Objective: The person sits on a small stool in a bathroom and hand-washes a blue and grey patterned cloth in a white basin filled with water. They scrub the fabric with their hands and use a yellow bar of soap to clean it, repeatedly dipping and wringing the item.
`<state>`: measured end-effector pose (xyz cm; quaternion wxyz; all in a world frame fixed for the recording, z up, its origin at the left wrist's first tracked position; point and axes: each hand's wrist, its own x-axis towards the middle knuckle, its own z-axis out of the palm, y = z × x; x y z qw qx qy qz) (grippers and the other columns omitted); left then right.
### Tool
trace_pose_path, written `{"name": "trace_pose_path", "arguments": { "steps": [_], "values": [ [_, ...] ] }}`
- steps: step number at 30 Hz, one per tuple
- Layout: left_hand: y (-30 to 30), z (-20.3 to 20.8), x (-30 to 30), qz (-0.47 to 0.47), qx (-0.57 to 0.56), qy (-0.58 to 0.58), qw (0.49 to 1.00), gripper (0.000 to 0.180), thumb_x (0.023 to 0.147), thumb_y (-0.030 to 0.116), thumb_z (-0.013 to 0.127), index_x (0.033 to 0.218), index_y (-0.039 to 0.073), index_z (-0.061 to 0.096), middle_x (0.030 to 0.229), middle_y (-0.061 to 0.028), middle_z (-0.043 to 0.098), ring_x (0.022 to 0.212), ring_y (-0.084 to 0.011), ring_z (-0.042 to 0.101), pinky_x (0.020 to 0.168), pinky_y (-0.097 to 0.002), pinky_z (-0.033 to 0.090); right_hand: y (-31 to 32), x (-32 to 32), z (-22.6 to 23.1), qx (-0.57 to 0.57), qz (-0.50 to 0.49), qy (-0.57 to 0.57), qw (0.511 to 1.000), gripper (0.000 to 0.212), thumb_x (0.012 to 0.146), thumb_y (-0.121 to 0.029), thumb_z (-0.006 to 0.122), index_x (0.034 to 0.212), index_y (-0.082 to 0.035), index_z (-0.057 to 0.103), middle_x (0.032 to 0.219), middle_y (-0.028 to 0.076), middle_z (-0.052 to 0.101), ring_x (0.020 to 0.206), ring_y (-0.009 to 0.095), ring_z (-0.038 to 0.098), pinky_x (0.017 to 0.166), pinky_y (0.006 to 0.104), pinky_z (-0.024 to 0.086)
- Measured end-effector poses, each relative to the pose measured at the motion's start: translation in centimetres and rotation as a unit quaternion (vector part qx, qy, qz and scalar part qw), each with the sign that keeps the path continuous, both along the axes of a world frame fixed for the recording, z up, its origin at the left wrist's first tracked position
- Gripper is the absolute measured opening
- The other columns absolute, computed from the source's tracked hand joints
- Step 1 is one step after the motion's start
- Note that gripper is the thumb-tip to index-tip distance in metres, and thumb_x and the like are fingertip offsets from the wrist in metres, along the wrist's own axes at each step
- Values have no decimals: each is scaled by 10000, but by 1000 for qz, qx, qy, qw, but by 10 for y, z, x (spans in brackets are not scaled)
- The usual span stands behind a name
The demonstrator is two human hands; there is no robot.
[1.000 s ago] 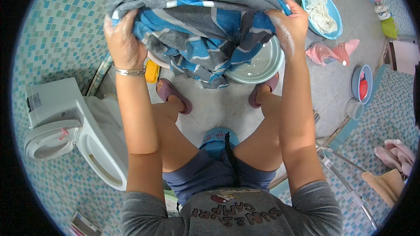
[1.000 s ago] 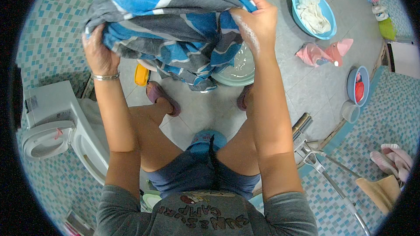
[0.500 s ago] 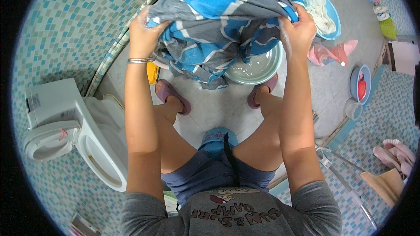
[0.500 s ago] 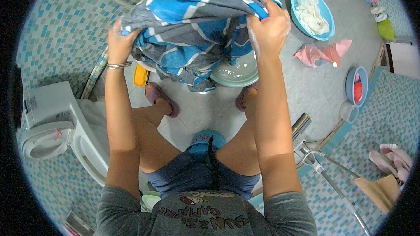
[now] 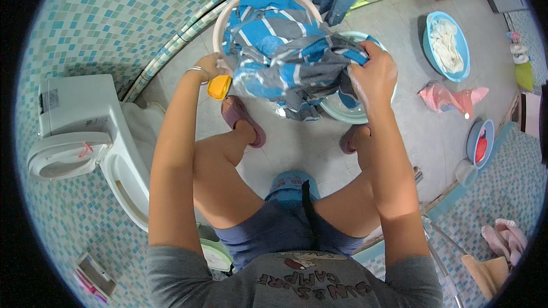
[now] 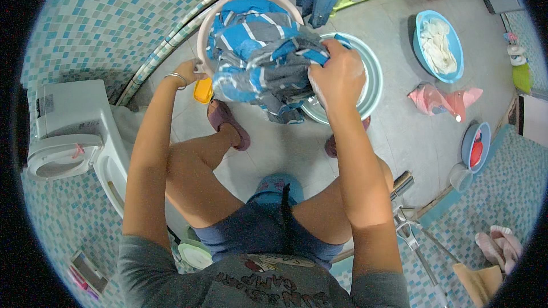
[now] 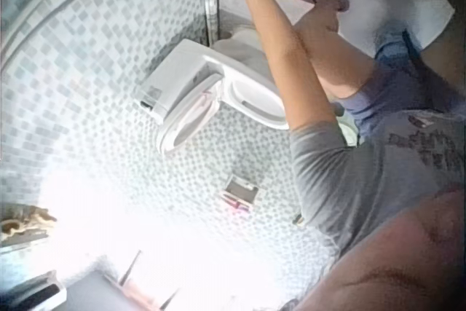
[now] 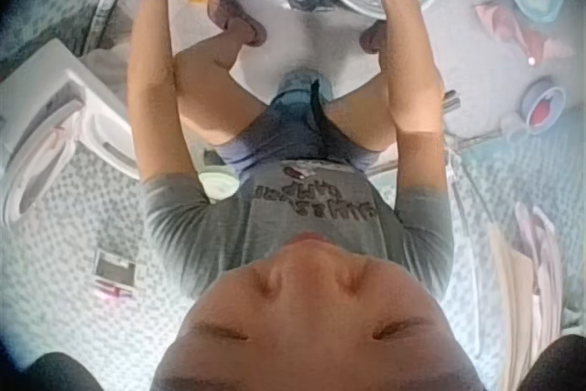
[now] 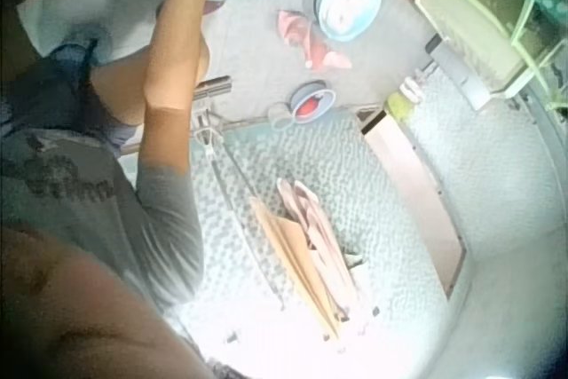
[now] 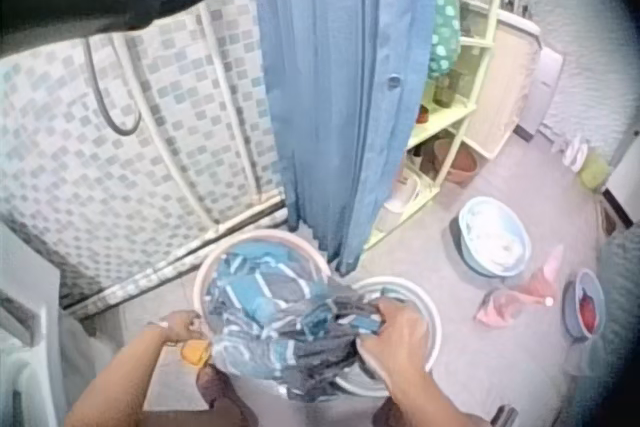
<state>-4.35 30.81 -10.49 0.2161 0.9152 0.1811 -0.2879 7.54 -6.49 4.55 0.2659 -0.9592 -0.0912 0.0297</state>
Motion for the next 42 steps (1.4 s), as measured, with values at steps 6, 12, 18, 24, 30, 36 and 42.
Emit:
{"name": "trace_pose_path", "arguments": {
  "steps": [6,12,18,24,30,36,42],
  "values": [
    [39,-80,-45,11,124,137,983,526,784,381,646,1139,14,518,1121,-201,584,1057,-327,563,868,-396,468,29,-4,-20,5,19,-44,999,323,595,-114,614,914,-93,662,681,136,572,728,316,563,673,410,459],
    [22,-178,-77,118,133,123,976,532,817,337,592,1233,44,437,1237,-197,482,1066,-338,552,895,-392,470,46,3,-42,61,44,-72,995,340,580,-60,582,913,-59,651,649,135,554,650,299,534,637,374,441],
    [24,-240,-82,135,211,86,964,509,852,243,508,1318,83,379,1257,-189,463,1099,-339,528,879,-384,483,54,-6,-51,47,52,-36,997,315,626,-12,581,932,-56,639,724,149,553,663,297,534,630,348,432],
    [32,-249,-73,141,190,121,964,690,832,314,557,1386,40,250,1272,-251,444,1048,-365,553,855,-394,486,51,-7,-51,29,66,-20,997,314,646,-22,592,954,-58,632,736,152,550,686,306,537,641,344,432],
    [20,-238,-76,138,244,14,960,692,745,307,650,1320,46,370,1194,-202,495,981,-332,577,800,-400,492,48,-7,-51,40,86,-38,995,339,606,9,601,940,-41,630,751,161,579,712,316,535,663,362,435],
    [31,-205,-86,224,218,-105,944,692,649,284,742,1218,25,446,1099,-205,537,949,-362,573,812,-421,478,41,-6,-43,61,103,-44,992,357,593,28,582,943,-24,627,789,145,613,716,318,511,677,365,427],
    [27,-81,-20,367,-72,-377,848,548,673,161,702,1148,5,475,1009,-163,584,898,-294,599,794,-386,478,21,-2,-36,61,141,-89,984,272,613,-23,625,884,-43,617,784,137,612,756,327,537,660,405,447]
  ]
}}
